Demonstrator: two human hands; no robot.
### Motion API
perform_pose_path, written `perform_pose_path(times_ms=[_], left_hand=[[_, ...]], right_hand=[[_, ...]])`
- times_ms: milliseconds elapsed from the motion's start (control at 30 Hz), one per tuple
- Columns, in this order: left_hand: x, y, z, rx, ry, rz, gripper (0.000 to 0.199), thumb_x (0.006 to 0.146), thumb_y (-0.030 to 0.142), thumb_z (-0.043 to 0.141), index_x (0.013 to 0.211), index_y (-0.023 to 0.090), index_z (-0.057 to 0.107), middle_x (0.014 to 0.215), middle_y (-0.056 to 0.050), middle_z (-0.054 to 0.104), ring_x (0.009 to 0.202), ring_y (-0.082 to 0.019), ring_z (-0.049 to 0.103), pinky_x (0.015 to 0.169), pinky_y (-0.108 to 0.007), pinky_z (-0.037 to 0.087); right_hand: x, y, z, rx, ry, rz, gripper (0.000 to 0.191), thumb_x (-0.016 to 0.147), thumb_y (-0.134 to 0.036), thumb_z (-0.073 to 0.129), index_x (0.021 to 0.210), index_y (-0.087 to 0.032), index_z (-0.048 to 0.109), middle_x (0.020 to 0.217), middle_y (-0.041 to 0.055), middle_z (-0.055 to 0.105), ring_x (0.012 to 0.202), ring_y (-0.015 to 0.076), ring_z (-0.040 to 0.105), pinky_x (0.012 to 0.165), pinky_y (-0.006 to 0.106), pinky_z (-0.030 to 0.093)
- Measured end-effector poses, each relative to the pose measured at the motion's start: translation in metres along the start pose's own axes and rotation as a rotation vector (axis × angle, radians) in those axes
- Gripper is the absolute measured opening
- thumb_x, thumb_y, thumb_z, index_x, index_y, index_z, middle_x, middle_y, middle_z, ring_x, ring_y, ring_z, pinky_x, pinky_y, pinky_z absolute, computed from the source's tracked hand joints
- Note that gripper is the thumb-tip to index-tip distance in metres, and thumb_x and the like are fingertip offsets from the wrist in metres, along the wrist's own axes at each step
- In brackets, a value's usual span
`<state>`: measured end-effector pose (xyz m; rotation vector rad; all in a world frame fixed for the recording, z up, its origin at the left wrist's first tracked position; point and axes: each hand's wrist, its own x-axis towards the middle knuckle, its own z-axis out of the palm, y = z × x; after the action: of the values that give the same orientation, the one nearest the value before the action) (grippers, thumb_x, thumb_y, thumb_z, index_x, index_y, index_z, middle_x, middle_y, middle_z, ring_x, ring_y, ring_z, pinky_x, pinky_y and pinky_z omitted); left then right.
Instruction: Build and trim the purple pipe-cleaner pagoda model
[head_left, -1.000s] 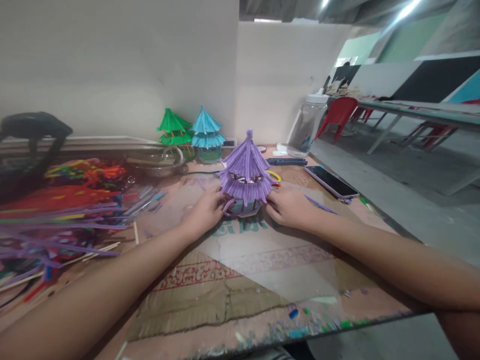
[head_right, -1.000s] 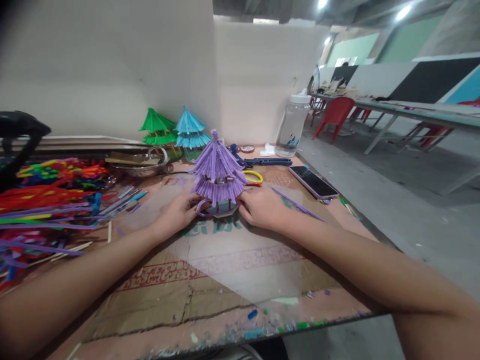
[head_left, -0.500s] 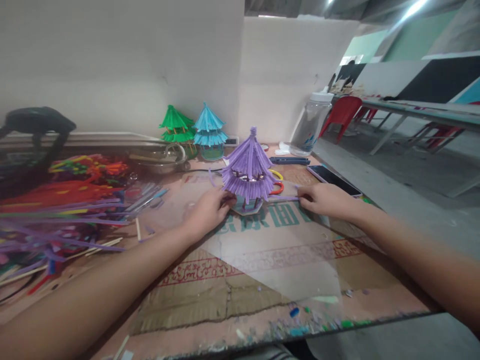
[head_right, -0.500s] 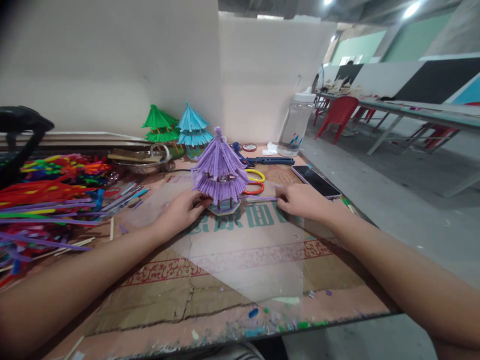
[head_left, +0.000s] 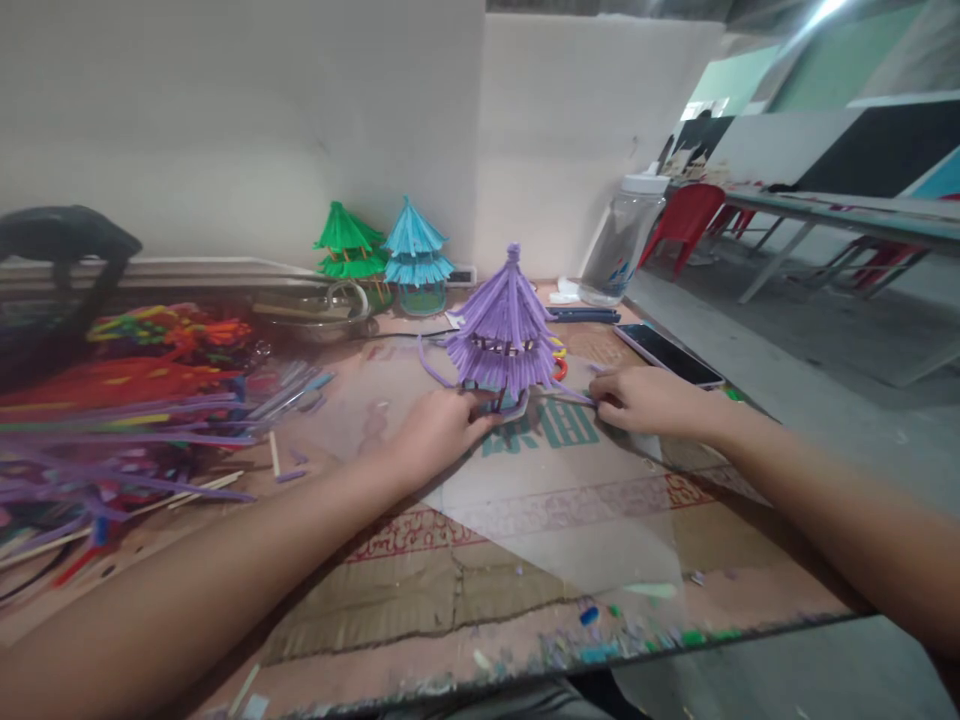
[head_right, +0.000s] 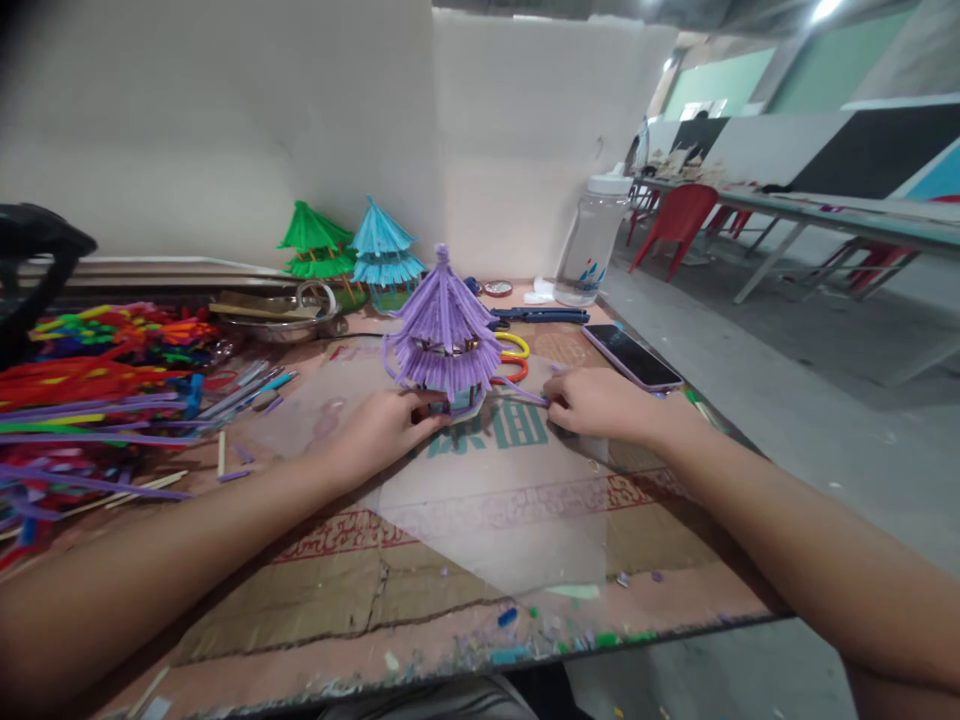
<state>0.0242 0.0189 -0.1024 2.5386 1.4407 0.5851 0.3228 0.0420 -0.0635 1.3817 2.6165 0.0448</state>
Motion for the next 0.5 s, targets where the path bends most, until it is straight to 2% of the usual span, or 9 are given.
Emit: perform_pose_path(times_ms=[100, 233, 433, 500], left_hand=[[0.003, -0.004, 0.002, -0.031, -0.022, 0.04, 0.027, 0.093, 0.038, 0.056, 0.109, 0.026, 0.074, 0.106, -0.005, 0.076, 0.091, -0.023, 0.071, 0.079, -0.029, 0.051], [0.003, -0.006, 0.003, -0.043, -0.042, 0.004, 0.027, 0.093, 0.036, 0.055, 0.107, 0.025, 0.076, 0.107, -0.006, 0.076, 0.092, -0.023, 0.071, 0.08, -0.029, 0.052], [0.0, -0.005, 0.004, -0.107, -0.023, 0.006, 0.024, 0.092, 0.035, 0.058, 0.105, 0.025, 0.076, 0.104, -0.005, 0.077, 0.088, -0.022, 0.072, 0.077, -0.029, 0.052], [0.0, -0.002, 0.003, -0.108, -0.034, 0.022, 0.025, 0.091, 0.036, 0.059, 0.108, 0.027, 0.075, 0.105, -0.005, 0.077, 0.087, -0.023, 0.072, 0.076, -0.03, 0.051]], right_hand=[[-0.005, 0.009, -0.004, 0.065, -0.127, 0.016, 0.02, 0.083, -0.026, 0.045, 0.081, -0.019, 0.064, 0.082, 0.0068, 0.068, 0.073, 0.02, 0.061, 0.065, 0.029, 0.036], [-0.013, 0.025, -0.008, 0.166, -0.263, 0.053, 0.021, 0.082, -0.027, 0.048, 0.084, -0.019, 0.067, 0.081, 0.0062, 0.069, 0.071, 0.0204, 0.061, 0.064, 0.029, 0.037], [-0.017, 0.031, -0.006, 0.221, -0.245, 0.076, 0.023, 0.082, -0.027, 0.049, 0.087, -0.02, 0.07, 0.081, 0.0049, 0.071, 0.07, 0.0197, 0.062, 0.064, 0.029, 0.039], [-0.017, 0.029, -0.004, 0.17, -0.15, 0.091, 0.02, 0.08, -0.026, 0.053, 0.084, -0.021, 0.071, 0.076, 0.0033, 0.07, 0.064, 0.018, 0.061, 0.061, 0.028, 0.038]])
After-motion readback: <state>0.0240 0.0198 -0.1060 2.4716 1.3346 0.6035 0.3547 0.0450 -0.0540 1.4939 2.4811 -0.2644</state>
